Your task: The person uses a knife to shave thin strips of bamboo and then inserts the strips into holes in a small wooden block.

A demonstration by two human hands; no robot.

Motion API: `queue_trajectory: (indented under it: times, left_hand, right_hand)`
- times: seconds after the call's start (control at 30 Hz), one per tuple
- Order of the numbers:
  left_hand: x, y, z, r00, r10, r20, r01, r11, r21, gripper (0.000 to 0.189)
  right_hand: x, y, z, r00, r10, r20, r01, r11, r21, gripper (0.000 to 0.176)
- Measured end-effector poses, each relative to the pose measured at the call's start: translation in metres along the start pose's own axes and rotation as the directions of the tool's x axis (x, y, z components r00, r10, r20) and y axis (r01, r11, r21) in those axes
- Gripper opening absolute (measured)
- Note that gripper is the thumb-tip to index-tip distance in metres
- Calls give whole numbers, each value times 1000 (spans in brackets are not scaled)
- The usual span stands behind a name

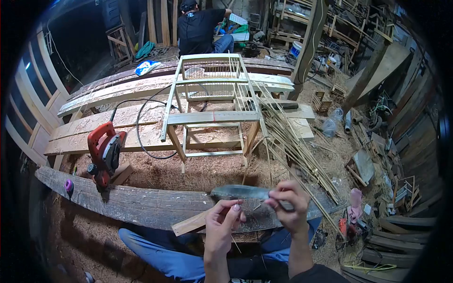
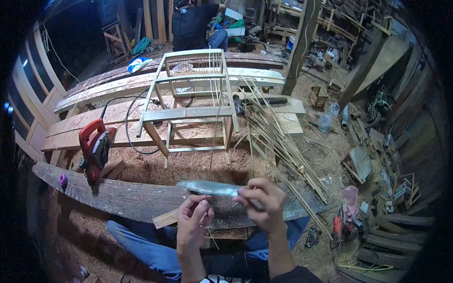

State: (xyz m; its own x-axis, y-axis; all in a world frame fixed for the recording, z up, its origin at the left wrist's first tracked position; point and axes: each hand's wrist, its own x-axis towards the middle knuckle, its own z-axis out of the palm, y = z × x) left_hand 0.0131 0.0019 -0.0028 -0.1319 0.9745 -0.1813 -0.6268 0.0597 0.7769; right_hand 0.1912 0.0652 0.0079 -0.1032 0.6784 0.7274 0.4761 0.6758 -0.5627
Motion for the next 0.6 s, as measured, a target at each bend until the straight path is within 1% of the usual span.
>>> queue_trajectory:
  times: [0.03, 0.07, 0.1, 0.13, 0.2, 0.23, 0.27, 0.33, 0.4, 0.43, 0.47, 0.5, 0.53, 0.6]
  left_hand:
    - [-1, -3, -2, 1000, 0, -3, 0, 1000, 1, 13]
    - [-2, -8, -4, 999, 33, 5, -32, 999, -43, 15]
    - [-2, -10, -4, 998, 67, 15, -66, 994, -89, 17]
    - [-1, -11, -4, 998, 67, 18, -65, 994, -90, 17]
    - [-1, -11, -4, 998, 62, -13, -62, 998, -24, 18]
    - [-1, -13, -6, 998, 66, -20, -67, 997, -26, 18]
    - [-1, -16, -9, 996, 85, -1, -85, 995, -45, 17]
    - [-2, -15, -10, 995, 100, 22, -99, 993, -60, 17]
    - [-3, -12, -8, 995, 74, 68, -69, 995, -65, 23]
    - [-3, -13, -7, 995, 74, 68, -70, 995, -66, 23]
    - [-4, -16, -6, 992, 112, 51, -108, 992, -71, 21]
    - [-4, -17, -5, 988, 151, 32, -148, 986, -75, 18]
    - [-4, -15, -5, 988, 153, 30, -151, 986, -75, 18]
    - [-2, -9, -3, 995, 99, -4, -99, 995, 10, 13]
  right_hand:
    - [-3, -5, 0, 993, -38, 108, 34, 999, 42, 25]
    - [-4, -11, -1, 975, -77, 210, 60, 995, 84, 24]
    - [-2, -19, -1, 963, -100, 250, 91, 995, 48, 24]
    - [-2, -17, -1, 964, -100, 248, 92, 995, 46, 24]
    - [-4, -8, 2, 988, -37, 148, 23, 996, 89, 24]
    - [-5, -6, 3, 989, -38, 146, 27, 996, 81, 24]
    - [-6, -8, 3, 988, -40, 149, 27, 996, 86, 24]
    - [-6, -17, 0, 955, -84, 286, 54, 993, 109, 27]
    - [-2, -16, -1, 955, -91, 282, 64, 992, 106, 27]
    - [0, -10, -2, 965, -94, 245, 65, 990, 121, 27]
    - [1, -6, -3, 973, -97, 211, 69, 988, 139, 27]
    - [0, -5, -4, 971, -115, 210, 92, 989, 113, 27]
    - [-3, -2, -4, 971, -117, 210, 94, 989, 115, 27]
    - [-9, 5, -4, 989, -70, 128, 61, 996, 70, 23]
